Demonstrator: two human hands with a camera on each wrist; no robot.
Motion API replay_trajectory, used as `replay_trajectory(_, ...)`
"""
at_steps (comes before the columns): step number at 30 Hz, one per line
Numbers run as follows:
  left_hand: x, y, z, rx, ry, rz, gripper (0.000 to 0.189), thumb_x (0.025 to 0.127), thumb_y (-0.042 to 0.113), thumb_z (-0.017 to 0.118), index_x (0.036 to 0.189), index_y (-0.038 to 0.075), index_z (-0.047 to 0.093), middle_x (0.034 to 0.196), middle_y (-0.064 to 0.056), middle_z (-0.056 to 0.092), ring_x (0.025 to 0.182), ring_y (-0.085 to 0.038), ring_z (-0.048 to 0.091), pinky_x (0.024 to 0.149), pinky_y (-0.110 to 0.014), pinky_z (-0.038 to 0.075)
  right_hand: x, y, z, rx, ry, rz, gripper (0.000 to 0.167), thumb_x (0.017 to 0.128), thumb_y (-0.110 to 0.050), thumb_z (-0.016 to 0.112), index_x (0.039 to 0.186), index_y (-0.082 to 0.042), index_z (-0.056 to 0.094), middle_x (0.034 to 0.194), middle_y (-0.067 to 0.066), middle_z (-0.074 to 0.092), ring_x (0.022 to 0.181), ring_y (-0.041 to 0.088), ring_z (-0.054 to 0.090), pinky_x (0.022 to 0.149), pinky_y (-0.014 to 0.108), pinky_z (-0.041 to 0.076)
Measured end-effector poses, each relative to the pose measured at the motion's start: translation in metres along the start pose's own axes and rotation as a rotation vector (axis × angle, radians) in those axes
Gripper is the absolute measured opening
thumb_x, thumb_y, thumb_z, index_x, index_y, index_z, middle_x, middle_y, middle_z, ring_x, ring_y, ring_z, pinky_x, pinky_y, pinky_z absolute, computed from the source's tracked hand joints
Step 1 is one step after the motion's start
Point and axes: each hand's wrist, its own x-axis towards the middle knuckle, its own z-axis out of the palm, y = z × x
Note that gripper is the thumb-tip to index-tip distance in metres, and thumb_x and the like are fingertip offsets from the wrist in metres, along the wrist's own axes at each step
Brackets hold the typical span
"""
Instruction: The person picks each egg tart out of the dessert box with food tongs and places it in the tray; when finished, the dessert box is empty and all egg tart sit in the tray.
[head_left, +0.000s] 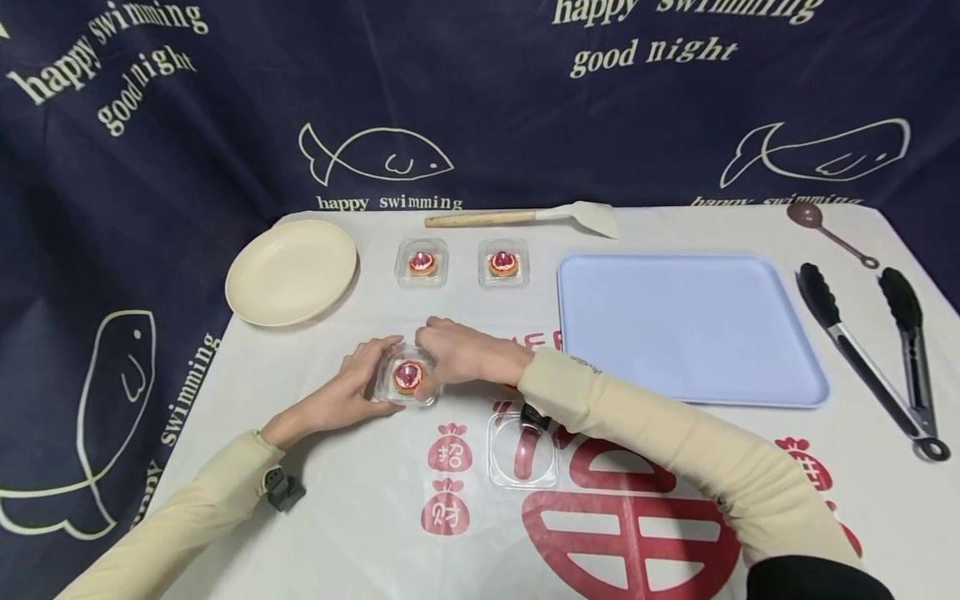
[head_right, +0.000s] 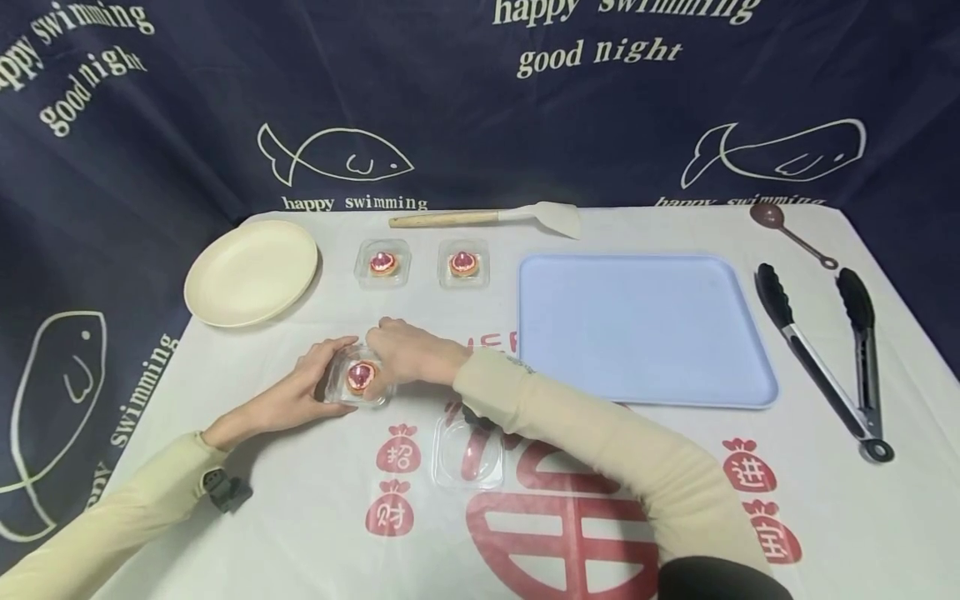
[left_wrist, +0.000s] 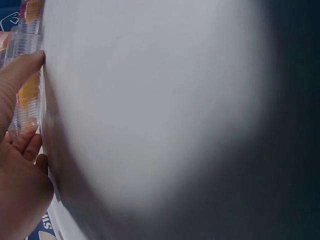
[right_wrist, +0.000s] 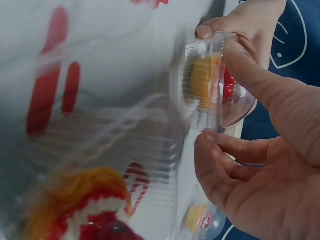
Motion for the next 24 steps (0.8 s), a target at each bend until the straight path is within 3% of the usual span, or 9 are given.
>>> replay_trajectory(10,0.001,0.002,-0.003,0.002,-0.007,-0.002,0.092,0.071,0.011,0.084,0.145,0.001,0.031,0.133,-0.016,0.049,0.122,-0.033,0.041,0.102,-0.052,0.029,0.000,0.002,0.004,-0.020,0.074,-0.010,0.052,0.070,-0.038,0.087,0.098,-0.002,0.062,0.094,0.006,0.052,0.087,0.020,0.051,0.073,0.028,0.047)
replay_trajectory(24,0.003,0.005,-0.004,0.039,-0.011,-0.007,0.094,0.069,0.011,0.084,0.145,-0.001,0.031,0.132,-0.016,0.049,0.121,-0.033,0.043,0.101,-0.052,0.031,-0.009,-0.005,0.008,-0.120,0.167,-0.037,0.046,0.070,-0.039,0.086,0.092,-0.003,0.066,0.090,0.005,0.054,0.081,0.018,0.052,0.067,0.029,0.051)
